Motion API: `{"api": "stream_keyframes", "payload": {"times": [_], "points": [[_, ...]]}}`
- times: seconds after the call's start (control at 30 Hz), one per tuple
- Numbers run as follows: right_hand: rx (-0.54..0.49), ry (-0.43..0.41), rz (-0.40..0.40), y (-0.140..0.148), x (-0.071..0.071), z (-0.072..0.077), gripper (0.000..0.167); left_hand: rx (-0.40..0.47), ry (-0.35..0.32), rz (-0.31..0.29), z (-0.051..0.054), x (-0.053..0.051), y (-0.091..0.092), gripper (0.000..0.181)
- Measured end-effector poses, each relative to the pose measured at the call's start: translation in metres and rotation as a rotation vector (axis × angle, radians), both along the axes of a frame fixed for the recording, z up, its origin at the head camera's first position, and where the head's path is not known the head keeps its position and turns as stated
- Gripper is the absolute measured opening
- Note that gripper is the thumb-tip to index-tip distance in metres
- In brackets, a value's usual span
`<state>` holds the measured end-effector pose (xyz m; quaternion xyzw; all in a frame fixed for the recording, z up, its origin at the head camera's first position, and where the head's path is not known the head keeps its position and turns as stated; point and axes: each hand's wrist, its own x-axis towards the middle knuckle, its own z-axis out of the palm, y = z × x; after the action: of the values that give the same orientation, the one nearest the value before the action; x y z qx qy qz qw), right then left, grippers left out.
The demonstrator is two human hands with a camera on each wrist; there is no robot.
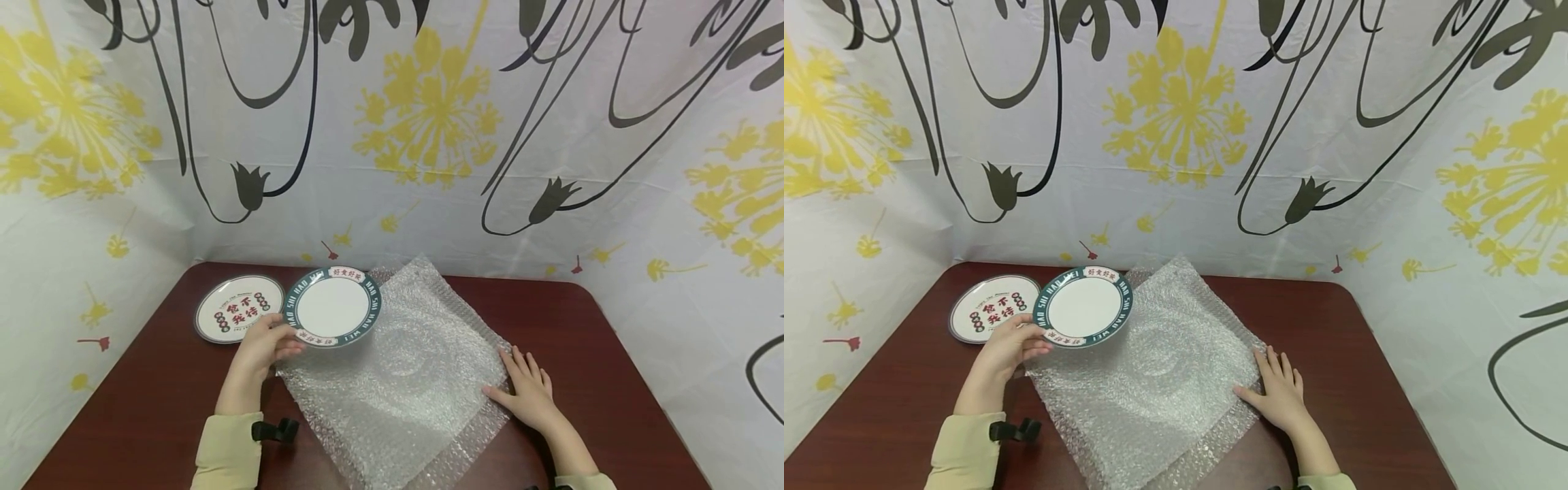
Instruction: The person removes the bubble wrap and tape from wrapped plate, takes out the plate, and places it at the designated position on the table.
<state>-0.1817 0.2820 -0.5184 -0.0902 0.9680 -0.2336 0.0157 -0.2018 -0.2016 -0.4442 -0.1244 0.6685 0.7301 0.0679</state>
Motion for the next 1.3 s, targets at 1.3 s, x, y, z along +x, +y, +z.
{"api": "stream_keyframes", "payload": {"times": [1.3], "points": [[-0.008,0.012,0.002,0.000,0.000,-0.001,0.093,0.126,-0.018,0.317,-0.004,0.008,-0.053,0.045]]}}
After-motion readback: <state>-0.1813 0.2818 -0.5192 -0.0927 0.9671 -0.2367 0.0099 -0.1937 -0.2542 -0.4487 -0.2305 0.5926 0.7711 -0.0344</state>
